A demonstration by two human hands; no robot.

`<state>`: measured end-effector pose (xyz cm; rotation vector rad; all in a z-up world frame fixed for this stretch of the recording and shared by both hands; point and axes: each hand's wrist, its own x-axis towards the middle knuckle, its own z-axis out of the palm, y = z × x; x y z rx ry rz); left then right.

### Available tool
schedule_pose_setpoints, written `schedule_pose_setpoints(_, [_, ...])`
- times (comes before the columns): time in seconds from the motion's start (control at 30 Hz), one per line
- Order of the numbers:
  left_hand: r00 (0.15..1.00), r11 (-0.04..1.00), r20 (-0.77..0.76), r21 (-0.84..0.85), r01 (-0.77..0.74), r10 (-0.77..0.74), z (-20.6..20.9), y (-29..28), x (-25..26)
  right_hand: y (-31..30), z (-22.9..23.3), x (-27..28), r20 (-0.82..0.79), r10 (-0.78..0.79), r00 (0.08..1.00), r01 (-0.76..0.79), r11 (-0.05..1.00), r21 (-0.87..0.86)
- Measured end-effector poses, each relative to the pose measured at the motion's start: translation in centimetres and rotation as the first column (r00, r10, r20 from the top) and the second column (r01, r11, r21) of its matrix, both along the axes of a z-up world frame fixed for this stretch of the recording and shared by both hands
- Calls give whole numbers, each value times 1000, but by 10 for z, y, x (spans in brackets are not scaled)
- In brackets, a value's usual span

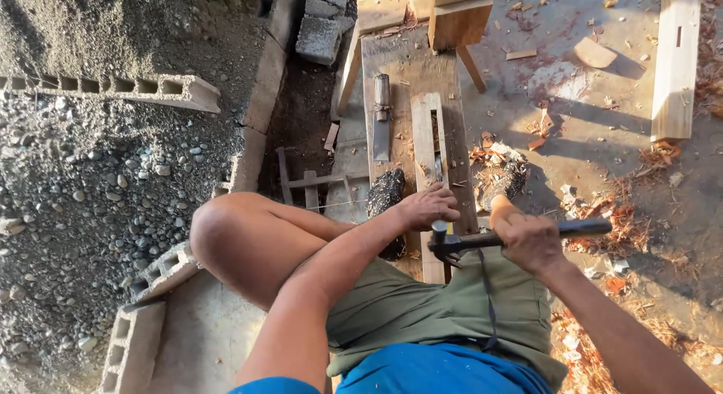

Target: Carving a mortise into a large wooden beam using a hammer and chisel.

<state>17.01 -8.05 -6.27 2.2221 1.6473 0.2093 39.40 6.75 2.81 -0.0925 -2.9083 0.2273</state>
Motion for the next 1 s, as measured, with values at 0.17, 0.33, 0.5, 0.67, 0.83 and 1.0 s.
schedule_pose_setpoints(0.17, [985, 986, -172, -159, -42, 15, 10, 6, 8, -17, 28, 11, -14, -3, 1000, 2, 999, -44])
schedule_pose_setpoints(0.33, [979, 986, -204, -168, -12, -23, 19, 3, 7, 9, -15, 5, -112, 136, 984, -139, 990, -17])
schedule_pose_setpoints(0.5, [990, 993, -130, -86, -75, 63, 6, 9, 3, 3, 11, 6, 20, -27, 999, 25, 996, 85])
schedule_pose_setpoints(0.67, [974, 991, -223, -115, -73, 46, 7, 7, 1, -7, 3, 22, -73, -37, 997, 30, 995, -99])
schedule_pose_setpoints(0.83, [994, 994, -25, 39, -106, 107, -4, 10, -13, 6, -52, -4, 56, -178, 982, 185, 964, -190])
schedule_pose_setpoints(1.0, [983, 984, 99, 77, -161, 153, -20, 34, -40, -9, -34, -14, 203, -535, 820, 572, 779, -257])
